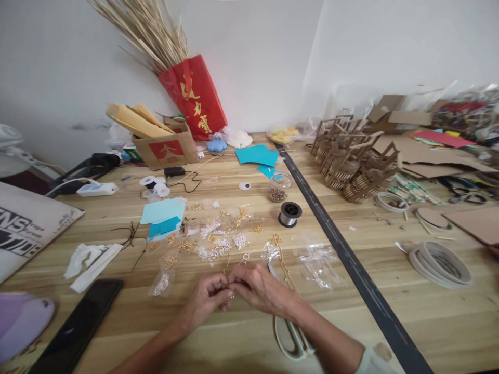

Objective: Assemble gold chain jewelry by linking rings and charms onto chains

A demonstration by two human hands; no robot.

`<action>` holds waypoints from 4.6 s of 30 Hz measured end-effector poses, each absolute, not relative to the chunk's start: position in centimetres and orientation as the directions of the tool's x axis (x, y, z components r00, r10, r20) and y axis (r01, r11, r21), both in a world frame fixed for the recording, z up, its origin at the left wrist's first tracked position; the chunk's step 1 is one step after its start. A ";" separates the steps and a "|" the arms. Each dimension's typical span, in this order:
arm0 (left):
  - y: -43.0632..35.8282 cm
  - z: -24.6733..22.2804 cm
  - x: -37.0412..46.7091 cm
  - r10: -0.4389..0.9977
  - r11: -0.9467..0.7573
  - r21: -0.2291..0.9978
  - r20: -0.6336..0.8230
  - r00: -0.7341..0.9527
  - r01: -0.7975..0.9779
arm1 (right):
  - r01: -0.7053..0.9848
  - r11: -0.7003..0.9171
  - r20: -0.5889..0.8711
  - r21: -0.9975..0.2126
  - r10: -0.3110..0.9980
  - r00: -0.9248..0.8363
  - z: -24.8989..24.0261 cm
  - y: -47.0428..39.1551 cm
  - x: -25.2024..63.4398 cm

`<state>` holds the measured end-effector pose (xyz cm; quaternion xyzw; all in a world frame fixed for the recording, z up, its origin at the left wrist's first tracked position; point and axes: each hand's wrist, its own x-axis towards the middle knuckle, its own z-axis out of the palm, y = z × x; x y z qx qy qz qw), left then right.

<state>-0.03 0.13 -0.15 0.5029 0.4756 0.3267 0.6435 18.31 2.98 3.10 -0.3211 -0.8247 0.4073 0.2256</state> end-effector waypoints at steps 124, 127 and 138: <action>0.6 0.7 -0.8 0.915 0.338 0.924 -0.279 0.291 -0.177 | 0.469 0.807 0.462 -0.358 0.590 -0.662 2.3 2.3 17.9; 0.5 0.3 -0.8 0.913 0.335 0.927 -0.276 0.300 -0.166 | 0.464 0.803 0.454 -0.374 0.595 -0.664 2.4 2.0 17.7; 0.4 -0.3 -0.8 0.914 0.312 0.918 -0.220 0.341 -0.245 | 0.459 0.825 0.484 -0.330 0.565 -0.668 2.9 1.6 17.0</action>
